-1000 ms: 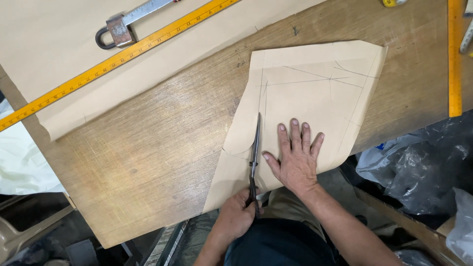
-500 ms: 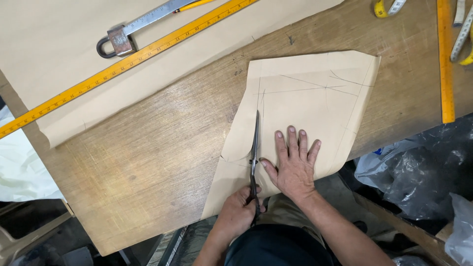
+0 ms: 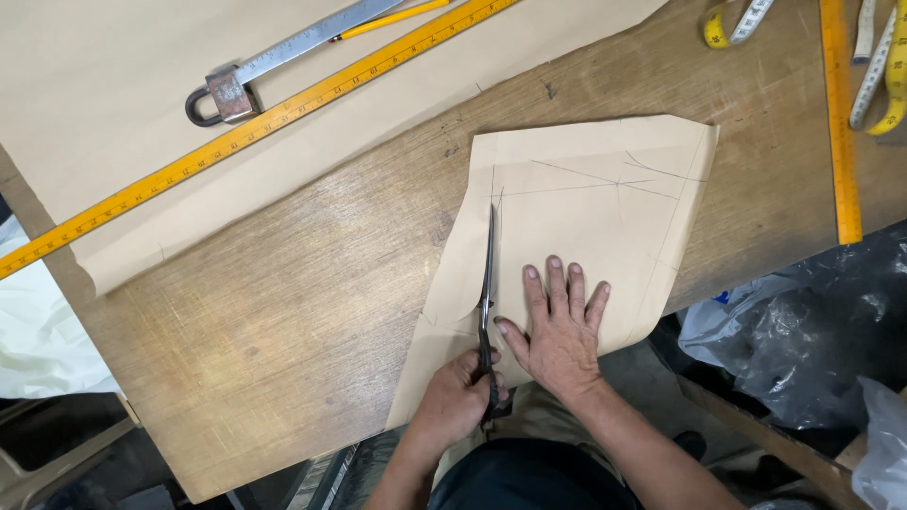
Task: The person uses large shears to cut a piece of beige fabric along pre-drawn lines on a wooden table. They hold the fabric steady with one hand while cutting with the other, occasionally adjusting the fabric's position to follow the pattern.
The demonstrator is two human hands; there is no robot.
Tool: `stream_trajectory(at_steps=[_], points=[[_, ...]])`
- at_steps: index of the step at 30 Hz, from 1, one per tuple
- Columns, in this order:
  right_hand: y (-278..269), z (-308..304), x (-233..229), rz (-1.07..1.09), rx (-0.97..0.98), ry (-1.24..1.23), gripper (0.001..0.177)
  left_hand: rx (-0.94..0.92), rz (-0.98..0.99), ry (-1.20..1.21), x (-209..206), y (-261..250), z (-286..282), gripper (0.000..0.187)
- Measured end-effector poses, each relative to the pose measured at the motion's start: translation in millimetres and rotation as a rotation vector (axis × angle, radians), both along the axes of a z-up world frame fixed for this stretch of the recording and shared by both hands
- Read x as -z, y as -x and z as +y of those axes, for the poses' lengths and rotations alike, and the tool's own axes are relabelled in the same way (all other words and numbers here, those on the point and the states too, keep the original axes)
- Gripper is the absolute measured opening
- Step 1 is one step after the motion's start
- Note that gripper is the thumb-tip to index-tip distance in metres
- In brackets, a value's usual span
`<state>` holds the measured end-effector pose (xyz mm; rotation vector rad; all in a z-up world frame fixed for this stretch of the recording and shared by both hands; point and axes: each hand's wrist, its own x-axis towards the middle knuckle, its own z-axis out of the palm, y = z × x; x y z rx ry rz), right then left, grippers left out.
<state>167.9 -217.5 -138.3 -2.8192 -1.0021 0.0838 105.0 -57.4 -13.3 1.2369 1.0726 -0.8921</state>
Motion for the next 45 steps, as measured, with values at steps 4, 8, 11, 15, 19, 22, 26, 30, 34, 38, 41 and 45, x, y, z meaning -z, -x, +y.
stream_trajectory(at_steps=[4, 8, 11, 15, 19, 22, 26, 30, 34, 38, 41, 45], points=[[1.6, -1.1, -0.7, -0.01, -0.002, 0.01, 0.088, -0.013, 0.022, 0.005, -1.5, -9.4, 2.4, 0.038], [2.4, -1.9, -0.7, -0.012, -0.003, 0.022, 0.088, 0.012, 0.03, -0.008, -3.2, -12.4, 3.0, 0.038], [4.3, -3.9, 0.2, 0.008, -0.003, 0.017, 0.088, -0.019, 0.041, 0.009, -8.1, -19.6, 4.8, 0.039], [8.3, -8.3, 3.0, 0.022, -0.007, 0.006, 0.088, 0.051, -0.024, -0.032, -5.6, -25.9, 7.1, 0.025], [-0.8, -5.6, -12.1, 0.051, -0.01, 0.007, 0.087, 0.059, 0.034, -0.017, -6.7, -27.2, 6.3, 0.037], [-36.7, 8.5, -31.1, -0.016, -0.019, -0.035, 0.064, -0.065, 0.035, -0.007, 5.6, -20.1, 3.3, 0.029], [-112.2, 44.5, -28.6, -0.046, -0.105, -0.158, 0.052, -0.121, 0.031, -0.011, 15.3, -15.6, -1.2, 0.032], [-153.2, 66.4, 3.0, -0.042, -0.148, -0.173, 0.055, -0.117, -0.031, -0.021, 30.4, -6.6, -6.7, 0.033], [-154.0, 67.2, 8.7, -0.015, -0.146, -0.144, 0.058, -0.114, 0.033, -0.018, 12.7, -29.3, 0.5, 0.035], [-154.3, 65.9, 10.6, -0.034, -0.147, -0.148, 0.059, -0.124, 0.031, -0.043, 16.6, -35.3, 1.1, 0.034], [-153.7, 66.4, 12.0, -0.042, -0.142, -0.141, 0.059, -0.187, 0.046, -0.023, 21.0, -34.5, -1.3, 0.032], [-154.4, 66.9, 10.5, -0.031, -0.143, -0.13, 0.062, -0.255, 0.065, 0.007, 13.9, -39.3, -0.1, 0.031]])
